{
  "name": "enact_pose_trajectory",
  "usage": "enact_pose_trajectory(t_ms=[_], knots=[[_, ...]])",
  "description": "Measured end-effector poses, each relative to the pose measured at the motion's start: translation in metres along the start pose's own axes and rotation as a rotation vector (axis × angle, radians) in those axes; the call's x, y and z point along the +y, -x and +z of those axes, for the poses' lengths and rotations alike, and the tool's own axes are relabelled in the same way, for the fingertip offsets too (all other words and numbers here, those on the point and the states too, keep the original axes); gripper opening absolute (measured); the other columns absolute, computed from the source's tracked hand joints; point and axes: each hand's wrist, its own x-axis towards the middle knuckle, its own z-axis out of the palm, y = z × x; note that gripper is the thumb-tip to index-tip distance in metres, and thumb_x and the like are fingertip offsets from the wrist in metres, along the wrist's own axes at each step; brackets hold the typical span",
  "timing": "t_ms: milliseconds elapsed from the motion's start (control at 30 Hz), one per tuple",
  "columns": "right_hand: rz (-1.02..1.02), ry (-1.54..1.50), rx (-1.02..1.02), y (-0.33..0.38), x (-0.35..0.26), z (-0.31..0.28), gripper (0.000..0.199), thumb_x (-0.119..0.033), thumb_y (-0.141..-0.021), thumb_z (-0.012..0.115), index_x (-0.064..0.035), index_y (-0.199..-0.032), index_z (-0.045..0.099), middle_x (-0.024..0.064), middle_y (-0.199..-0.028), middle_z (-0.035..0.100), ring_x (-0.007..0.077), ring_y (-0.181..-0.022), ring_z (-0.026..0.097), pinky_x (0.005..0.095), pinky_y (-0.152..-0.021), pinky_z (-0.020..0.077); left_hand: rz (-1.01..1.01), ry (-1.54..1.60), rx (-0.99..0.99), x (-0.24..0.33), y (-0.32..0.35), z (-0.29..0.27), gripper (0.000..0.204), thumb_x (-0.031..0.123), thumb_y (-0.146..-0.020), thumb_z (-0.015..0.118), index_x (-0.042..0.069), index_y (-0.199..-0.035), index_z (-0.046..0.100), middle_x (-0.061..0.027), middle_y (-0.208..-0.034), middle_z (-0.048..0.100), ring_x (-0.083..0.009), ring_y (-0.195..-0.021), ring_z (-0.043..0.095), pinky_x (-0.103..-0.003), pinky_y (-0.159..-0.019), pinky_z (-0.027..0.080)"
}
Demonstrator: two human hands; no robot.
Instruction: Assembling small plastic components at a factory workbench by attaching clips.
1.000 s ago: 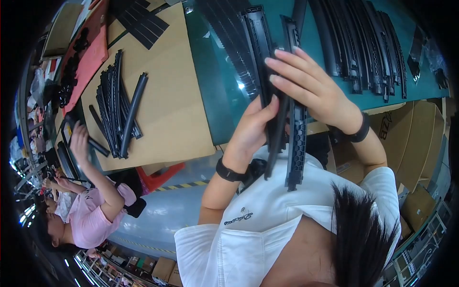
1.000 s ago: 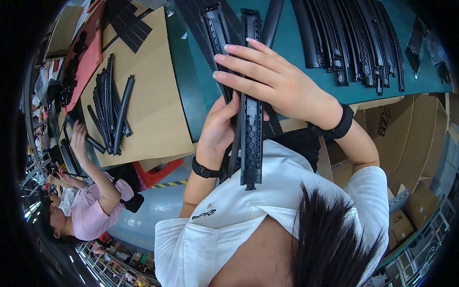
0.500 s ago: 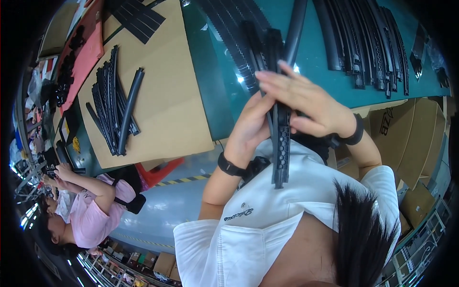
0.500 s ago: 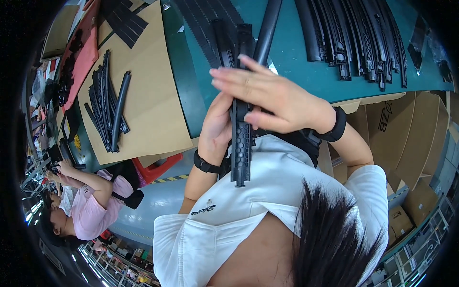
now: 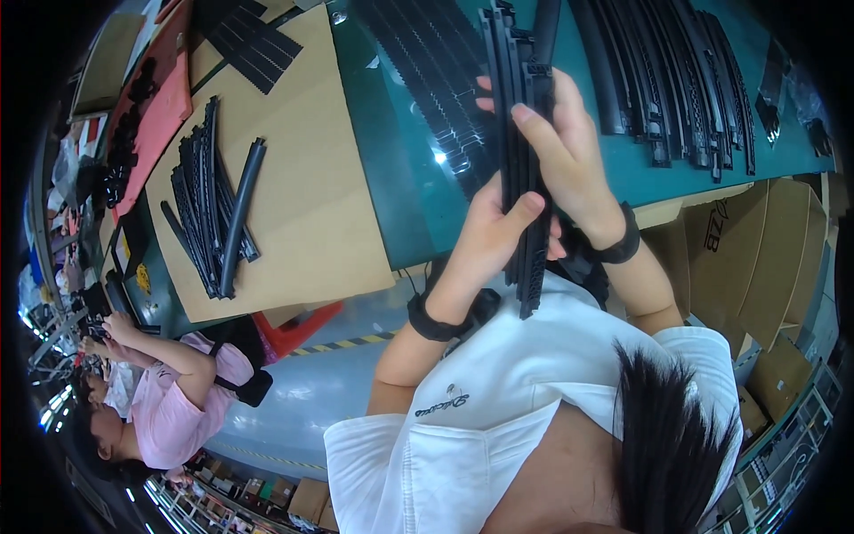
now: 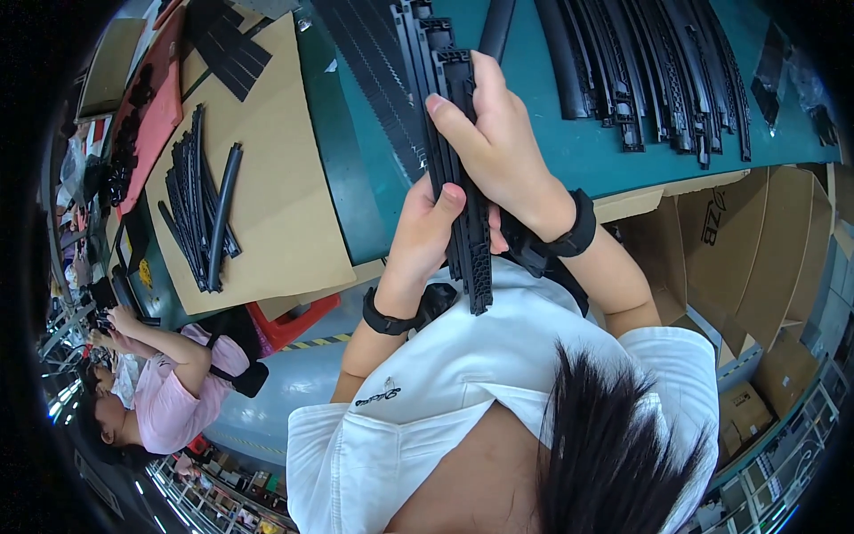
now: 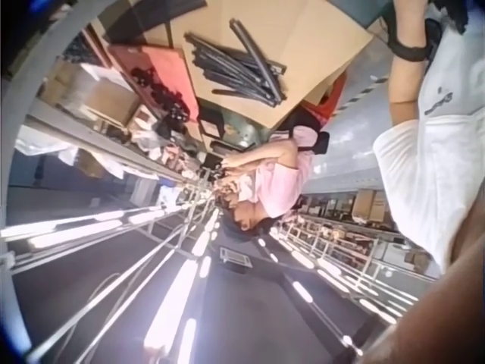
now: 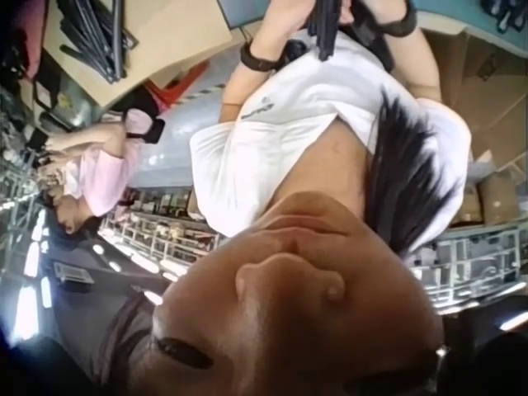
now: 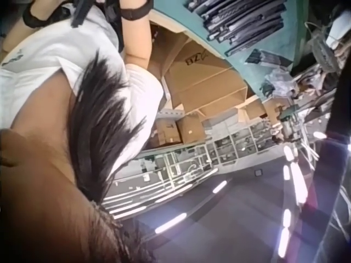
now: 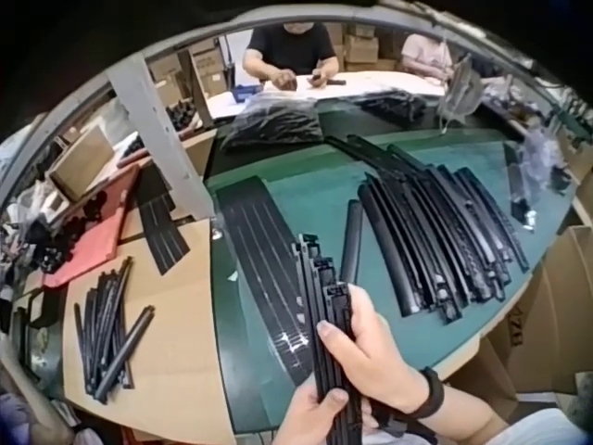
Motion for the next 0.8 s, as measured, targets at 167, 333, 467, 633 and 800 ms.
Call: enact_pose_trajectory(t_ms=[167, 333, 467, 633, 800], knots=[[-0.036, 0.062, 0.069, -0.004, -0.003, 0.000, 0.032, -0.009, -0.086, 0.041, 0.0032, -0.114, 0.034, 0.0167, -0.107, 0.053, 0.0211, -0.093, 0.056, 0.0291, -0.080, 0.0449, -0.009, -0.129, 0.018, -0.002, 0.003, 0.002, 0.048, 0.036, -0.078, 0.055, -0.002, -0.102, 0.039, -0.0130, -0.070, 0.055, -0.0228, -0.056, 0.060, -0.030, -0.051, 0.051], [0.067, 0.019, 0.015, -0.003, -0.012, 0.008, 0.029, -0.011, -0.085, 0.043, 0.0037, -0.110, 0.036, 0.0169, -0.105, 0.055, 0.0197, -0.089, 0.057, 0.0279, -0.074, 0.0472, 0.074, -0.182, -0.001, -0.003, 0.007, 0.002, 0.053, 0.037, -0.073, 0.064, -0.003, -0.100, 0.041, -0.0118, -0.068, 0.055, -0.0222, -0.056, 0.059, -0.031, -0.051, 0.051], [0.103, -0.026, -0.031, 0.009, -0.011, 0.016, 0.026, -0.012, -0.085, 0.044, 0.0039, -0.105, 0.038, 0.0162, -0.103, 0.056, 0.0187, -0.085, 0.058, 0.0272, -0.071, 0.0480, 0.063, -0.085, -0.023, 0.003, 0.002, 0.004, 0.046, 0.009, -0.073, 0.065, -0.003, -0.107, 0.037, -0.0096, -0.075, 0.054, -0.0181, -0.057, 0.058, -0.026, -0.050, 0.051], [0.056, 0.071, -0.036, 0.018, -0.006, 0.019, 0.027, -0.011, -0.082, 0.051, 0.0050, -0.097, 0.036, 0.0166, -0.090, 0.059, 0.0197, -0.076, 0.061, 0.0275, -0.065, 0.0478, 0.254, -0.123, -0.016, 0.006, 0.001, 0.010, 0.046, 0.022, -0.072, 0.069, -0.003, -0.099, 0.042, -0.0092, -0.072, 0.056, -0.0204, -0.056, 0.058, -0.028, -0.054, 0.050], [0.041, 0.194, -0.019, 0.024, -0.003, 0.013, 0.030, -0.015, -0.083, 0.051, 0.0052, -0.097, 0.034, 0.0170, -0.081, 0.058, 0.0236, -0.069, 0.060, 0.0296, -0.059, 0.0461, 0.207, -0.107, -0.045, -0.007, 0.003, 0.008, 0.050, 0.014, -0.071, 0.068, -0.004, -0.106, 0.038, -0.0103, -0.079, 0.054, -0.0181, -0.059, 0.058, -0.026, -0.052, 0.049]])
